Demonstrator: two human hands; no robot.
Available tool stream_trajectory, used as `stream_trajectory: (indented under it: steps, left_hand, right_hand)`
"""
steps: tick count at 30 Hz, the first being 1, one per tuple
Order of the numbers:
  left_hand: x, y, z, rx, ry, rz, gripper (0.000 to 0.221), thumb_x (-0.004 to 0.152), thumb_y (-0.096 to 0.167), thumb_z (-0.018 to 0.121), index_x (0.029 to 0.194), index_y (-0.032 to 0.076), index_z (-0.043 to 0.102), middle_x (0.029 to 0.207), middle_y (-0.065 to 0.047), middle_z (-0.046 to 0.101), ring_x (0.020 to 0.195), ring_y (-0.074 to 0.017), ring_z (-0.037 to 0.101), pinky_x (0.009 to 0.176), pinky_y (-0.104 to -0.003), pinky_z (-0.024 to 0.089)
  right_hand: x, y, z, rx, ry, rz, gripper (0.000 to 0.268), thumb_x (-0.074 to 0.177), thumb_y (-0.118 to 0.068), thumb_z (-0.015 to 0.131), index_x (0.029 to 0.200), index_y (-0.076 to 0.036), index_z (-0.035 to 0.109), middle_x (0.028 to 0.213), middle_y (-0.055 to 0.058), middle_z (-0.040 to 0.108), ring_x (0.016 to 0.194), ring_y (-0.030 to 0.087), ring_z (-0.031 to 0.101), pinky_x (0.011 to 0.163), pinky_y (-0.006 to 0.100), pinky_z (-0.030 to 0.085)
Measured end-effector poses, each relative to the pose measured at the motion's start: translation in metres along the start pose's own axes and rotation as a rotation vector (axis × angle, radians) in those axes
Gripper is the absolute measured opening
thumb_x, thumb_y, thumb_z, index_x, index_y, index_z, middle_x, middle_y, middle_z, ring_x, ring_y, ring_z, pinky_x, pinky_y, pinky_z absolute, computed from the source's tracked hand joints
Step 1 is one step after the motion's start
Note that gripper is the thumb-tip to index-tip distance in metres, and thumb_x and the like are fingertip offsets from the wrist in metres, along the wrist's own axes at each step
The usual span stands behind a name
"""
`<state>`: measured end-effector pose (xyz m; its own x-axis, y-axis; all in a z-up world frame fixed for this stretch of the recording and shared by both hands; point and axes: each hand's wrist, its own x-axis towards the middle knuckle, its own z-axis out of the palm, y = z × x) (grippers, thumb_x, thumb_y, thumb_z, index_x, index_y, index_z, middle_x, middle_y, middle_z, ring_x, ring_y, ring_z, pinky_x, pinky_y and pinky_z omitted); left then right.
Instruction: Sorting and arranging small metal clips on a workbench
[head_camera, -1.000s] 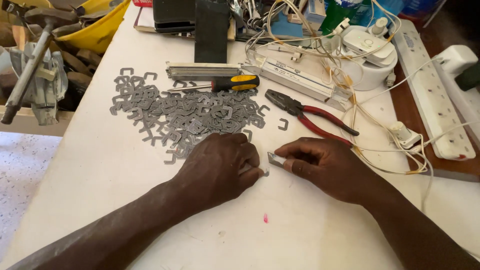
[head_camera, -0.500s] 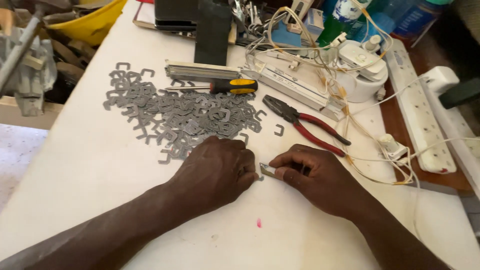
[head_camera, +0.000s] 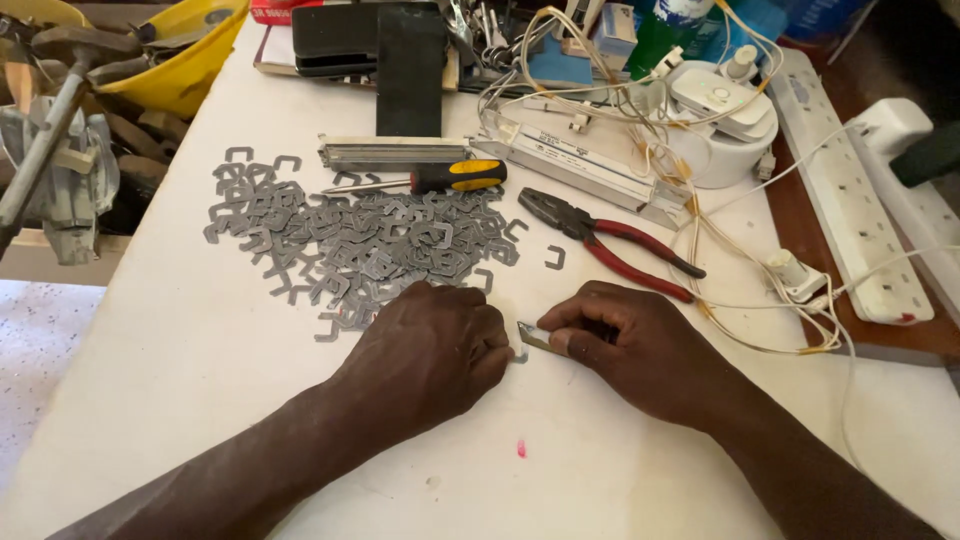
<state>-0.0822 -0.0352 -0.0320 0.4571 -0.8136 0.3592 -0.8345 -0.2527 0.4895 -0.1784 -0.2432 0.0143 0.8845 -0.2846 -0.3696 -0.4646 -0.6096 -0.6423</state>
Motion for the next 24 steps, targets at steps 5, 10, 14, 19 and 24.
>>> stream_trajectory:
  steps: [5, 10, 14, 19, 24]
  left_hand:
    - [0.000, -0.001, 0.003, 0.013, -0.034, 0.005, 0.020, 0.090, 0.017, 0.065, 0.071, 0.012, 0.068, 0.068, -0.006, 0.067, 0.060, -0.0321, 0.064, 0.064, -0.046, 0.049]
    - [-0.001, -0.001, 0.003, 0.035, -0.040, 0.014, 0.026, 0.093, 0.017, 0.067, 0.068, 0.011, 0.064, 0.063, -0.007, 0.061, 0.057, -0.0310, 0.061, 0.061, -0.046, 0.048]
    - [-0.002, -0.001, 0.006, 0.042, -0.040, -0.002, 0.027, 0.095, 0.017, 0.065, 0.069, 0.011, 0.064, 0.064, -0.006, 0.062, 0.059, -0.0307, 0.061, 0.065, -0.045, 0.047]
    - [-0.002, -0.001, 0.005, 0.042, -0.073, -0.030, 0.028, 0.098, 0.022, 0.066, 0.072, 0.010, 0.069, 0.067, -0.007, 0.064, 0.062, -0.0317, 0.064, 0.068, -0.046, 0.049]
    - [-0.001, 0.001, 0.007, 0.063, -0.057, -0.008, 0.029, 0.097, 0.021, 0.066, 0.069, 0.010, 0.068, 0.065, -0.008, 0.064, 0.059, -0.0336, 0.063, 0.063, -0.048, 0.048]
  right_hand:
    - [0.001, 0.004, 0.000, 0.034, -0.016, -0.006, 0.021, 0.092, -0.027, 0.075, 0.106, -0.019, 0.090, 0.104, -0.010, 0.086, 0.095, 0.004, 0.071, 0.087, 0.023, 0.051]
    - [0.001, 0.004, 0.001, -0.031, -0.009, -0.019, 0.021, 0.093, -0.031, 0.075, 0.106, -0.024, 0.090, 0.098, -0.010, 0.081, 0.090, 0.005, 0.067, 0.084, 0.024, 0.047]
    - [0.002, 0.011, 0.003, -0.082, 0.002, -0.137, 0.020, 0.094, -0.032, 0.072, 0.105, -0.024, 0.088, 0.100, -0.012, 0.082, 0.091, 0.005, 0.071, 0.086, 0.023, 0.050]
    - [0.001, 0.008, 0.004, -0.115, 0.019, -0.168, 0.021, 0.095, -0.033, 0.070, 0.105, -0.026, 0.088, 0.099, -0.012, 0.083, 0.091, 0.006, 0.073, 0.083, 0.025, 0.051]
    - [0.003, 0.014, 0.005, -0.130, -0.009, -0.195, 0.019, 0.096, -0.033, 0.072, 0.101, -0.026, 0.089, 0.093, -0.011, 0.077, 0.082, 0.006, 0.068, 0.078, 0.024, 0.048]
